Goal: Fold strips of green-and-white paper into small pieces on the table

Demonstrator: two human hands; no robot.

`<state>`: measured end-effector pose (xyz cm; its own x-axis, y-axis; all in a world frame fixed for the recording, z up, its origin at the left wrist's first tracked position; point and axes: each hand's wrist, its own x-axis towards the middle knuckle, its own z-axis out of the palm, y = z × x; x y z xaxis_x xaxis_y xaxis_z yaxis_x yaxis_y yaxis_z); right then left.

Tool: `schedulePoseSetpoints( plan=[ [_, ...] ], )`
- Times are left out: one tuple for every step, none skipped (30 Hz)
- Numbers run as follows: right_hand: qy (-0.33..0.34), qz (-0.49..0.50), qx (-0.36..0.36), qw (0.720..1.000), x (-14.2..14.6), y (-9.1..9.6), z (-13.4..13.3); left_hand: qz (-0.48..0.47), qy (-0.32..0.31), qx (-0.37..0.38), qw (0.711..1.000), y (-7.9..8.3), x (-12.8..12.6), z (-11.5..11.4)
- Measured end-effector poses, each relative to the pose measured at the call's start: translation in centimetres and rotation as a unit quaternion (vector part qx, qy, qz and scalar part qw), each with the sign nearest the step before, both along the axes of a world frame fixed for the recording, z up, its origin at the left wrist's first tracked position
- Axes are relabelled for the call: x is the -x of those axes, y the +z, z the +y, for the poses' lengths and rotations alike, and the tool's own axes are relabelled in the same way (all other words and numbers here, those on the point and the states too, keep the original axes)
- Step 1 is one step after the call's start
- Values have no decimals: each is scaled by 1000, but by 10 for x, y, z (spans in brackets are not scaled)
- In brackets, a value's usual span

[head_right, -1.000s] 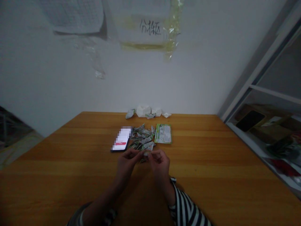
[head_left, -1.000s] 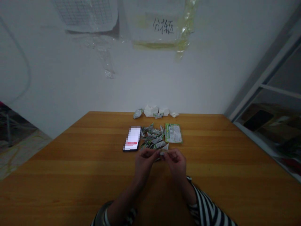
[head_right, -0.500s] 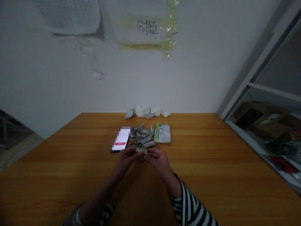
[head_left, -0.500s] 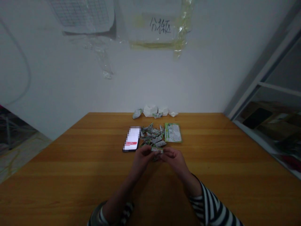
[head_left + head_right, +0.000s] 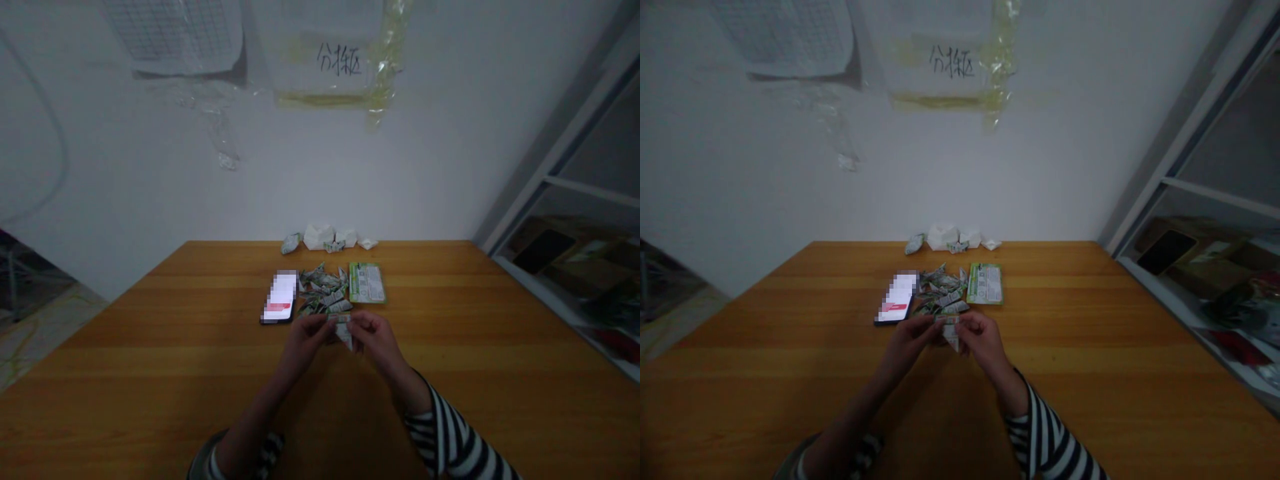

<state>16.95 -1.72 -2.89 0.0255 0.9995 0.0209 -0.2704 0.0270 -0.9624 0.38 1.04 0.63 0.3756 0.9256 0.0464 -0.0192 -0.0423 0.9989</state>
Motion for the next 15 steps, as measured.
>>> schedulePoseSetpoints(
  plan=[
    [4,12,4,1000,-1,1,0,-4,-23,21,1000,-1,2,1],
    [8,20,8,1000,-2,2,-1,-8,-44,43,998,-2,4,3],
    [12,23,10,1000,-4,4,-1,-14,-58,63,996,-3,6,4],
    [17,22,11,1000,-5,6,-2,-22,-67,82,994,-4,8,5],
    [22,19,8,1000,-6,8,-2,-33,-72,97,992,-5,10,6],
    [26,15,2,1000,-8,10,-2,-44,-73,108,991,-5,12,6],
    [29,9,-8,1000,-9,12,-2,-53,-74,114,989,-4,14,6],
    [32,-3,-21,999,-11,13,-2,-58,-79,116,988,-3,15,5],
    [33,-18,-34,999,-12,14,-1,-57,-85,117,988,-1,16,5],
    [32,-36,-47,998,-13,15,-1,-54,-91,118,987,2,16,4],
    [29,-57,-60,996,-14,15,-1,-51,-92,120,987,5,16,3],
    [24,-80,-72,994,-14,15,-1,-47,-91,125,987,8,16,2],
    [16,-108,-87,990,-15,15,-1,-43,-83,132,987,11,15,1],
    [7,-142,-109,984,-15,14,-2,-34,-73,140,987,13,14,0],
    [-4,-184,-139,973,-14,13,-3,-20,-63,148,987,14,13,0]
  ],
)
